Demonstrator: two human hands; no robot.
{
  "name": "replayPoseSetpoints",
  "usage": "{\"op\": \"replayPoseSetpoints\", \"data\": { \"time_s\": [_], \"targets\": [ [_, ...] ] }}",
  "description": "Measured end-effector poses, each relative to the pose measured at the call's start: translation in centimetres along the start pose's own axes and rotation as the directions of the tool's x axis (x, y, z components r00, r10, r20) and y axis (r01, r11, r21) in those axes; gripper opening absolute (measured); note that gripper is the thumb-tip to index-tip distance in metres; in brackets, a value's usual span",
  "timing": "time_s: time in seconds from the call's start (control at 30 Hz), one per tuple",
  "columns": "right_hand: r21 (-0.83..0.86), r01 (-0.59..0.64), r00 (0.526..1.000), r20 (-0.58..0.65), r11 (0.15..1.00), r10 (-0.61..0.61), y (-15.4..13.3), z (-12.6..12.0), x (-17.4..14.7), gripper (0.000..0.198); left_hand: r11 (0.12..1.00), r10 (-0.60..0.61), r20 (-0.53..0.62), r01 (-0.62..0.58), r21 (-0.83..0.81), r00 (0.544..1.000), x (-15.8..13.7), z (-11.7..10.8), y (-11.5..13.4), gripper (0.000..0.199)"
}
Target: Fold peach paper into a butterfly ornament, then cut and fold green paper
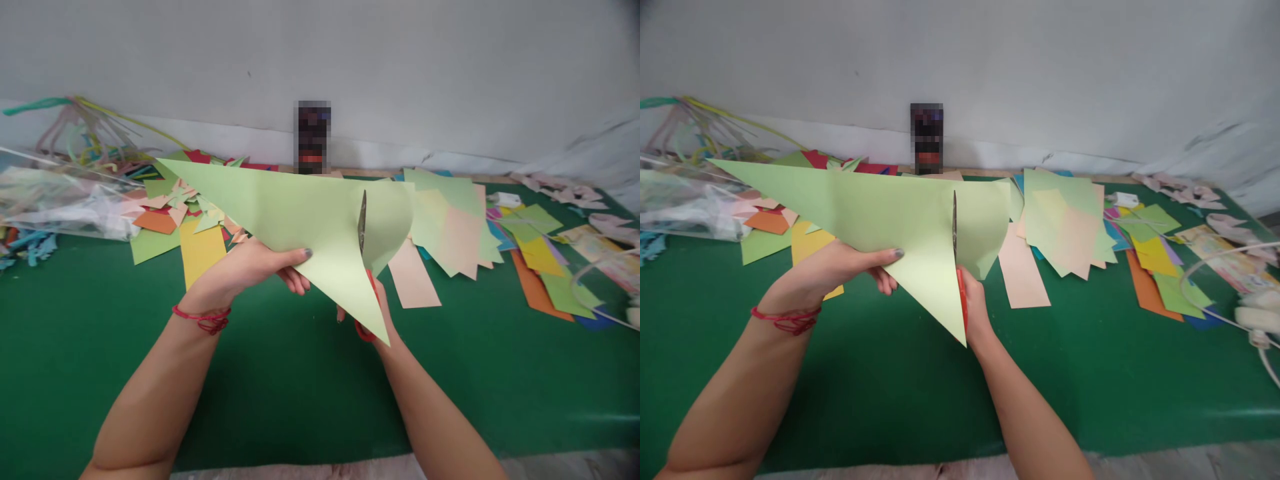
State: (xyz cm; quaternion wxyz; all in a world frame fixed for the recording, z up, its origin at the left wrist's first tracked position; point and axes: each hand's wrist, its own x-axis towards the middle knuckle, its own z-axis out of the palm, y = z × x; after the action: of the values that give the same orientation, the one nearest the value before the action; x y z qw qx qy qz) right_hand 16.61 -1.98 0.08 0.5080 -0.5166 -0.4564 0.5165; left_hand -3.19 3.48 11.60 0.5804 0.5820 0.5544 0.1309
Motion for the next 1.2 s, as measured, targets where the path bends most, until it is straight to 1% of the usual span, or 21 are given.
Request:
{"op": "replayPoseSetpoints", "data": {
  "time_s": [0.1,0.17,0.23,0.47,0.63,0.8,0.97,1.2],
  "targets": [
    [0.104,-0.106,0.993,-0.039,0.989,0.110,-0.2,0.2,0.0,0.039,1.000,-0.007,-0.012,0.007,0.004,1.000,-0.1,0.1,0.1,0.041],
    [0.155,-0.150,0.986,-0.052,0.976,0.160,-0.4,0.3,-0.1,0.038,1.000,-0.014,-0.014,0.014,0.011,1.000,-0.1,0.1,0.1,0.042],
    [0.173,-0.173,0.981,-0.057,0.970,0.185,-0.4,0.4,-0.1,0.036,1.000,-0.014,-0.018,0.014,0.021,1.000,-0.1,0.1,0.0,0.042],
    [0.110,-0.155,0.985,-0.054,0.982,0.162,-0.1,0.4,-0.2,0.027,1.000,-0.017,-0.013,0.017,0.023,1.000,0.1,0.1,-0.1,0.041],
    [0.093,-0.146,0.987,-0.052,0.985,0.151,0.5,0.2,-0.2,0.030,1.000,-0.001,-0.003,0.001,0.013,1.000,0.2,0.0,-0.3,0.043],
    [0.128,-0.168,0.982,-0.063,0.978,0.177,0.7,0.2,-0.2,0.033,1.000,0.005,-0.005,-0.005,0.012,1.000,0.2,0.1,-0.3,0.042],
    [0.093,-0.174,0.980,-0.085,0.980,0.182,0.6,0.1,-0.3,0.030,1.000,0.008,-0.013,-0.008,-0.001,1.000,0.1,0.1,-0.1,0.042],
    [0.088,-0.187,0.978,-0.075,0.978,0.193,0.7,0.1,-0.4,0.032,0.999,0.024,0.003,-0.024,-0.024,1.000,0.0,0.2,0.0,0.040]
  ]
}}
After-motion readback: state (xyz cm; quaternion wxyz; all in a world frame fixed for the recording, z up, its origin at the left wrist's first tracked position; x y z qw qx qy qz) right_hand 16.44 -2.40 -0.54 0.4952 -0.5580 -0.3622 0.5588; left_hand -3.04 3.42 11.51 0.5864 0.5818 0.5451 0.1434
